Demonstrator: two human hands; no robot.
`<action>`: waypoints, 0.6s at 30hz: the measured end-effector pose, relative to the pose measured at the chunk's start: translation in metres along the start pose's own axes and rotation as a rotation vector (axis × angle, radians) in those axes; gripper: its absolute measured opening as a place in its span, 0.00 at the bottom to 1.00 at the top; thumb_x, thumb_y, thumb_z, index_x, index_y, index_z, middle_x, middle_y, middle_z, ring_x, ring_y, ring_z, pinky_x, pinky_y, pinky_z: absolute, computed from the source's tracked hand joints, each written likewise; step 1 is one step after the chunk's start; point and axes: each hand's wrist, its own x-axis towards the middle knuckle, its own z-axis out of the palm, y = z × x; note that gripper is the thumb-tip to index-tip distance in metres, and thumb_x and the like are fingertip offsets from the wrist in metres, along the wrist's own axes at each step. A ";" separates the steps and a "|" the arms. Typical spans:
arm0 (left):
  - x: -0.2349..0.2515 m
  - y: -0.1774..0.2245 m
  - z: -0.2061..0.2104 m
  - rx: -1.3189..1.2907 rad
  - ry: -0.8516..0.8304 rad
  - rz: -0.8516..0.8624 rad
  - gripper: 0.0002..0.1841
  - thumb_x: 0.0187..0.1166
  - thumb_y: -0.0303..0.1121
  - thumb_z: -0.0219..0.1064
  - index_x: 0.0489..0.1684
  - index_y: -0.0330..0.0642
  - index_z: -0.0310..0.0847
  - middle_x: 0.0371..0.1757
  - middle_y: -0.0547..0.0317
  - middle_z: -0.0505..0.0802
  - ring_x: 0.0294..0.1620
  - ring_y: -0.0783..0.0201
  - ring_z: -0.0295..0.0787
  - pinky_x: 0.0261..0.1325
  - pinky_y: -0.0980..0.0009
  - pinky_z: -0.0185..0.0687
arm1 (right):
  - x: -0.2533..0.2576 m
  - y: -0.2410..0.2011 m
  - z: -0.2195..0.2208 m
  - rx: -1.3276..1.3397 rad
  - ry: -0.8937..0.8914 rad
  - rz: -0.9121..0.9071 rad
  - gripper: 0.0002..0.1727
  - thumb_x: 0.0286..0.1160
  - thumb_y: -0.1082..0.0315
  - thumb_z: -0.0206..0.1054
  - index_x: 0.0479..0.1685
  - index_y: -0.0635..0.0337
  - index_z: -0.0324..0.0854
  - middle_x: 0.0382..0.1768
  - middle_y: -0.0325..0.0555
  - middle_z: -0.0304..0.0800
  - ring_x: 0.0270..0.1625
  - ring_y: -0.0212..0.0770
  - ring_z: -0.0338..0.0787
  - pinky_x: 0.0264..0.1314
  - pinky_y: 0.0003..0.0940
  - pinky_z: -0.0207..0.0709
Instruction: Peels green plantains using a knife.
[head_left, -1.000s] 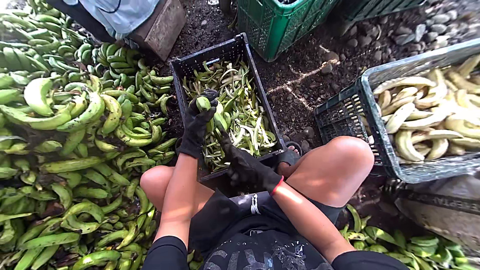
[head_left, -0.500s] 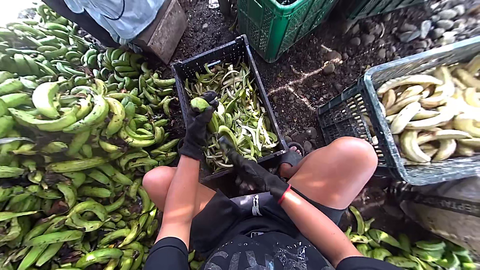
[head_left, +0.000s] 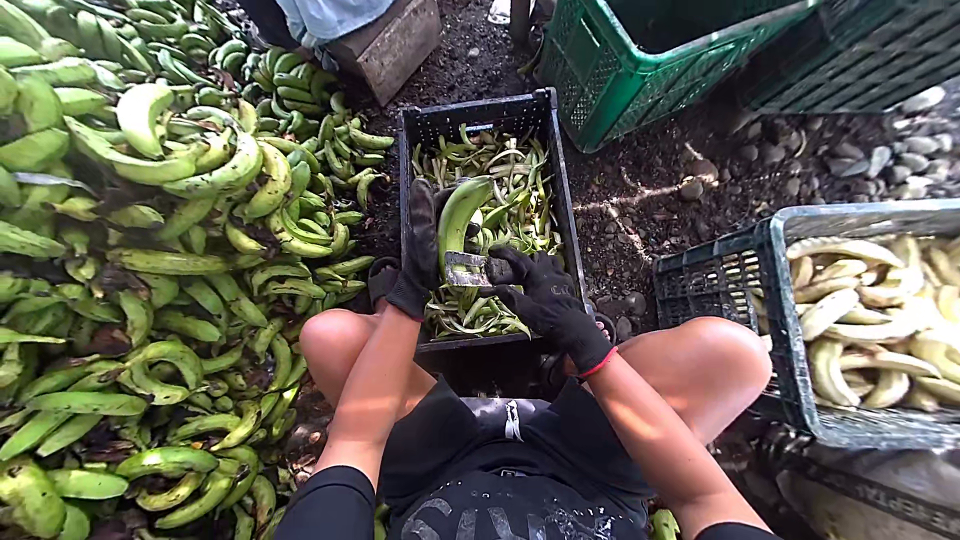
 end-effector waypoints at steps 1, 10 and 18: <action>-0.001 0.003 -0.001 -0.031 -0.008 -0.017 0.43 0.86 0.64 0.21 0.70 0.40 0.75 0.40 0.55 0.93 0.29 0.63 0.90 0.30 0.66 0.91 | 0.000 -0.001 0.002 -0.021 0.038 -0.019 0.32 0.74 0.35 0.66 0.80 0.27 0.76 0.60 0.61 0.84 0.63 0.68 0.80 0.52 0.68 0.75; -0.005 -0.001 -0.004 0.046 0.186 -0.026 0.36 0.93 0.56 0.28 0.66 0.39 0.78 0.50 0.53 0.91 0.49 0.64 0.89 0.55 0.61 0.88 | 0.039 -0.011 0.030 0.132 0.105 0.201 0.33 0.75 0.32 0.57 0.76 0.31 0.80 0.64 0.61 0.85 0.69 0.67 0.81 0.62 0.73 0.73; -0.038 -0.006 0.006 0.283 0.355 -0.220 0.31 0.93 0.59 0.35 0.75 0.50 0.74 0.55 0.55 0.89 0.48 0.65 0.88 0.50 0.60 0.87 | 0.089 0.010 0.011 0.275 0.254 0.471 0.29 0.88 0.40 0.49 0.73 0.46 0.82 0.62 0.56 0.91 0.69 0.60 0.86 0.69 0.70 0.73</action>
